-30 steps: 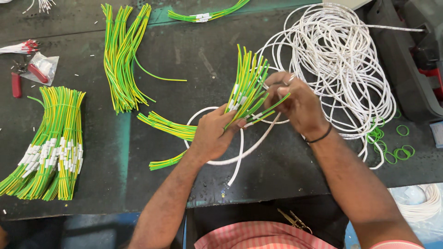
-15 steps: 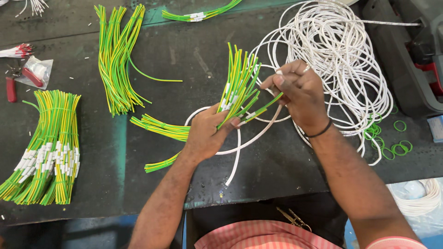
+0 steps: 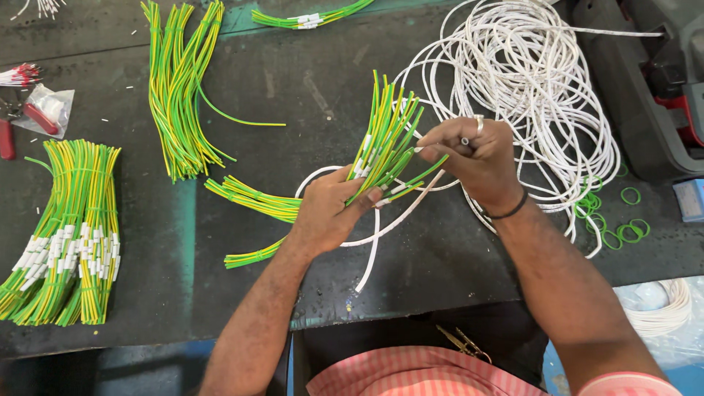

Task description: The person gathers a bundle of green and yellow insulated wires at a workbench, aligns the ends, and wraps green rubber bands around the bundle to secure it, repeating the process for successive bundles. At one point they operate a small label printer on the bench before returning to bundling.

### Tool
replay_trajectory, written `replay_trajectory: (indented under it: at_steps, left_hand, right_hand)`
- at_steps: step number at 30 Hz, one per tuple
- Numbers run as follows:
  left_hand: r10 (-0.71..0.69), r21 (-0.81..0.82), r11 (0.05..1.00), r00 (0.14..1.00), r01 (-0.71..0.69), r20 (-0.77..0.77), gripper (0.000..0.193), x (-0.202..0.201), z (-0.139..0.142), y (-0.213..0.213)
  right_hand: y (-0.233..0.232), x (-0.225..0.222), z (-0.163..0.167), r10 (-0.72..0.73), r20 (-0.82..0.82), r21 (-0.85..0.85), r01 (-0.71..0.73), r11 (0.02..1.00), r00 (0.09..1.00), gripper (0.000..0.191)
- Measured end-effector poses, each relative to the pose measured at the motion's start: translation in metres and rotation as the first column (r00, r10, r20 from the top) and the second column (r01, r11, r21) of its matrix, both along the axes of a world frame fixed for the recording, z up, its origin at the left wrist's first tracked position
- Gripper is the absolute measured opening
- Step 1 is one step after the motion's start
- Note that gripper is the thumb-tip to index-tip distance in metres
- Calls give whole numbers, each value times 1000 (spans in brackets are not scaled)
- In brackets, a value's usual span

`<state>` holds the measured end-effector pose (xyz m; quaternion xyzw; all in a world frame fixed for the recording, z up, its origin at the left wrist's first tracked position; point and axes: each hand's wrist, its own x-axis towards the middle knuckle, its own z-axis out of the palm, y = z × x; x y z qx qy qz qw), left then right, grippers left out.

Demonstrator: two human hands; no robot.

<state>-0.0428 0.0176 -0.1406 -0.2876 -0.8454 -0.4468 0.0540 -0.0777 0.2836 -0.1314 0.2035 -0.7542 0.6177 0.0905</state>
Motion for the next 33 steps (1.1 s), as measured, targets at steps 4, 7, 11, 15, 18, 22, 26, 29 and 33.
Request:
replay_trajectory:
  at_steps: [4, 7, 11, 15, 18, 22, 26, 29, 33]
  left_hand:
    - [-13, 27, 1000, 1000, 12, 21, 32, 1, 2, -1]
    - [20, -26, 999, 1000, -21, -5, 32, 1, 1, 2]
    - [12, -18, 1000, 1000, -12, 4, 31, 1, -1, 0]
    - [-2, -19, 1000, 1000, 3, 12, 31, 0, -1, 0]
    - [-3, -19, 1000, 1000, 3, 10, 30, 0, 0, 1]
    - [15, -83, 996, 1000, -13, 16, 30, 1, 2, 2]
    - [19, -61, 998, 1000, -19, 5, 30, 2, 1, 3]
    - [31, -75, 997, 1000, -32, -4, 31, 1, -1, 3]
    - [14, -78, 997, 999, -16, -29, 32, 1, -4, 5]
  right_hand:
    - [-9, -4, 8, 134, -183, 11, -134, 991, 974, 14]
    - [-11, -4, 11, 217, -187, 0, -221, 975, 958, 13]
    - [-9, -4, 8, 211, -163, -18, -217, 976, 964, 11]
    - [-7, -5, 3, 214, -143, -66, -225, 972, 966, 12]
    - [-6, -4, 2, 154, -19, -83, -156, 984, 988, 14]
    - [-4, -3, 7, 194, -138, 2, -195, 981, 971, 11]
    - [0, -4, 13, 310, -119, -2, -313, 950, 943, 12]
    - [-1, -5, 15, 369, 77, -66, -365, 929, 926, 13]
    - [-11, -3, 11, 288, 144, 159, -309, 938, 947, 18]
